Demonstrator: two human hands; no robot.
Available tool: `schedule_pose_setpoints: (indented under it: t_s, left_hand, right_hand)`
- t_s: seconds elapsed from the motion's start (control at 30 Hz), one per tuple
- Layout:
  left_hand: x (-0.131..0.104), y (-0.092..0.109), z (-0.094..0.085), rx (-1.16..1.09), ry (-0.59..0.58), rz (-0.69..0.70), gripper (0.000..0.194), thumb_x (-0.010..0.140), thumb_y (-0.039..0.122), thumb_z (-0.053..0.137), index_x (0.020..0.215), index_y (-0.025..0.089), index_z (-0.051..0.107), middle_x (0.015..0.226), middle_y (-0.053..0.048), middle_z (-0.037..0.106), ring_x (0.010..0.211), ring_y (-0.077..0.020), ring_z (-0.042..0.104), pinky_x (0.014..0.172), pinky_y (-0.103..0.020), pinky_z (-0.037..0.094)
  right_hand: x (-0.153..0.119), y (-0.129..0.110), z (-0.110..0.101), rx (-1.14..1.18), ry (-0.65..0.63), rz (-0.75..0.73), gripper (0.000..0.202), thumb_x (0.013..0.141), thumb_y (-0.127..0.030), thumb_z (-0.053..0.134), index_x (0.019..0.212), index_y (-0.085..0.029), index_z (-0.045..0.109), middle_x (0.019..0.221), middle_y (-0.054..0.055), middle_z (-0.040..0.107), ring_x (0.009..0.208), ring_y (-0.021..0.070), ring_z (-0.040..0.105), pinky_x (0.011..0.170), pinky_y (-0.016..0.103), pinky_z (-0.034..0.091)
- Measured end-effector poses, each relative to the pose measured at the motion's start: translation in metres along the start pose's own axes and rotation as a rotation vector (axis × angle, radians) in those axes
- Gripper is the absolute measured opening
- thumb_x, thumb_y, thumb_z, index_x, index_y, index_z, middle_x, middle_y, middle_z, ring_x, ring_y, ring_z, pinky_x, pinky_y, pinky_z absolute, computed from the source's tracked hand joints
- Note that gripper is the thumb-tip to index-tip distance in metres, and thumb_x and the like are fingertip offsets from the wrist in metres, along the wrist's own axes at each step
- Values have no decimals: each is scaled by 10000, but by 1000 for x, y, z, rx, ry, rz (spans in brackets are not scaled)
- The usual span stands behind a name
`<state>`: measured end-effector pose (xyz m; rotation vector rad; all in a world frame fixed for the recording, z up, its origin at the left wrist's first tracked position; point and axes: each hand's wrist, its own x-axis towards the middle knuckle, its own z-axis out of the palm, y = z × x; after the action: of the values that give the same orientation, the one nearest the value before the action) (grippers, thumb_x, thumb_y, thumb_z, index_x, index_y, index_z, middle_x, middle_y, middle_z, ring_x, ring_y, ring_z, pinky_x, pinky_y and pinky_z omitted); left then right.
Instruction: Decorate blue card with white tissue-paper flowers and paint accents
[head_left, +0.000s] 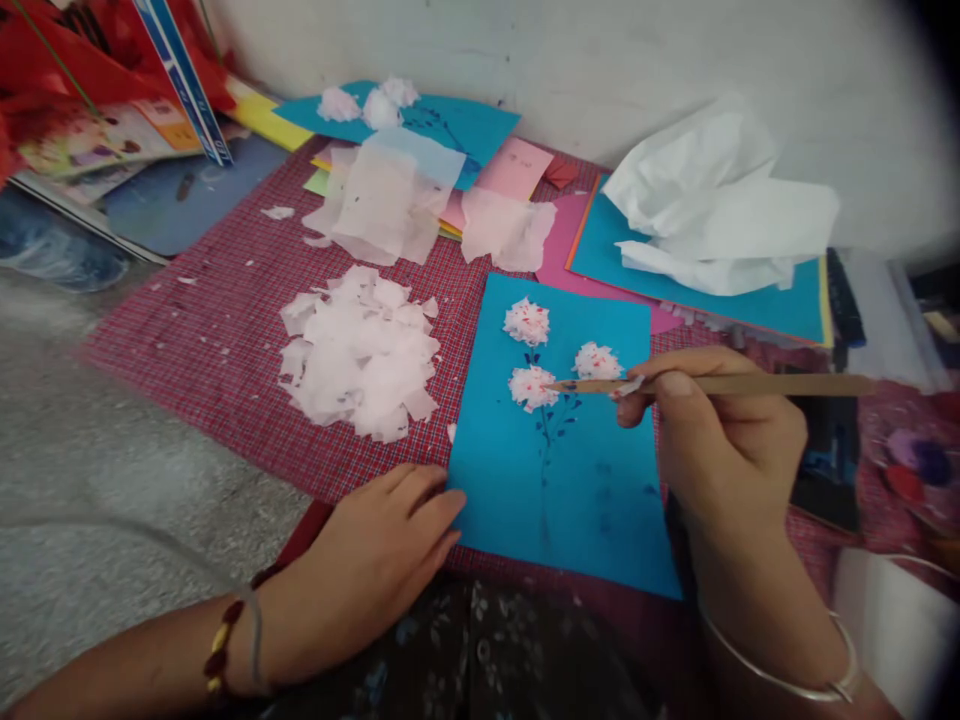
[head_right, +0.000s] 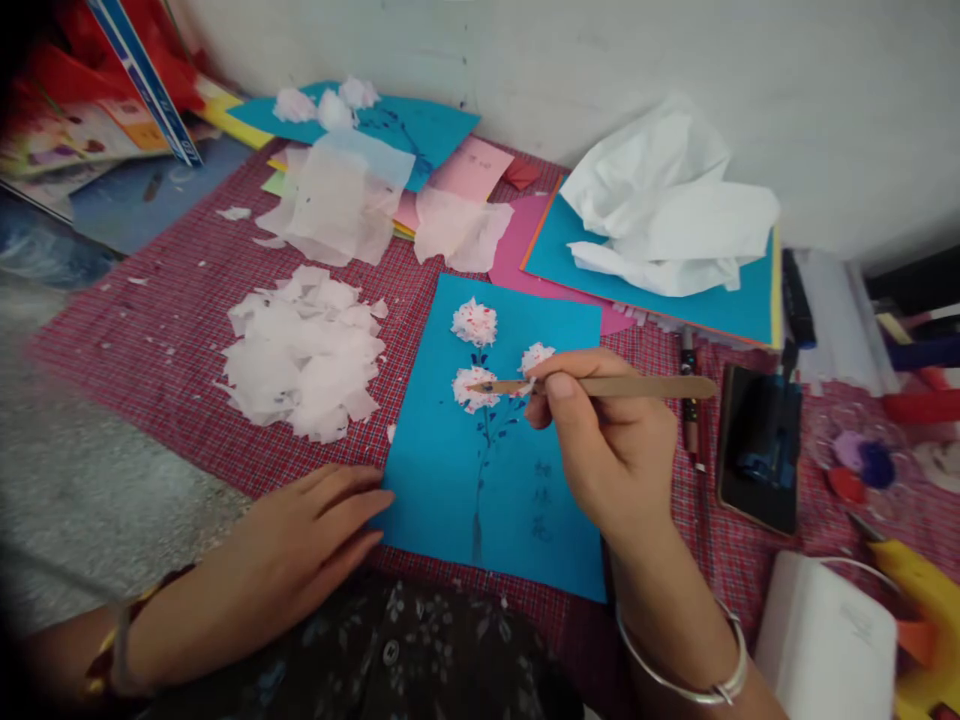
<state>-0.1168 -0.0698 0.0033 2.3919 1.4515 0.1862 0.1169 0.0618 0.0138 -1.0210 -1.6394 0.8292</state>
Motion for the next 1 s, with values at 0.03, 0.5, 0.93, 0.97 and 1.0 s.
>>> schedule_pose_setpoints:
  t_s: [0.03,0.5,0.93,0.97,1.0]
  left_hand:
    - [-1,3,3,-21,9,19,225,966,200,463,1106,154,634,1172,-125,654,1101,-247,599,915,-402,534]
    - [15,-23,7,13,202,-3,221,957,185,459,1077,155,642,954,-95,695,862,-223,632,812,-370,528]
    - [29,-30,5,-912,228,-480,126,856,281,599,772,192,627,674,1,598,596,-130,532,589,-249,422]
    - [28,-26,4,-1117,202,-540,136,829,300,632,753,189,609,613,22,551,521,-104,471,517,-224,372]
    - [28,-22,3,-1302,175,-587,164,800,318,664,737,185,594,578,37,511,474,-84,414,469,-206,320]
  right_hand:
    - [0,-1,0,-3,-4,-3,131,922,-257,581,869,-245,701,649,-19,621,573,141,593,555,303,477]
    - [-24,-24,-29,-142,-32,-5,124,922,-281,586,893,-264,706,714,5,657,597,165,617,542,314,491]
    - [-69,-36,-34,-219,-45,36,140,921,-200,553,863,-240,673,736,2,655,659,149,636,577,263,505]
    - [-79,-35,-34,-198,-36,34,134,916,-197,555,878,-243,674,732,3,654,653,154,631,570,267,504]
    - [-90,-33,-34,-174,-32,29,130,912,-195,557,896,-247,675,728,2,653,645,157,627,562,268,502]
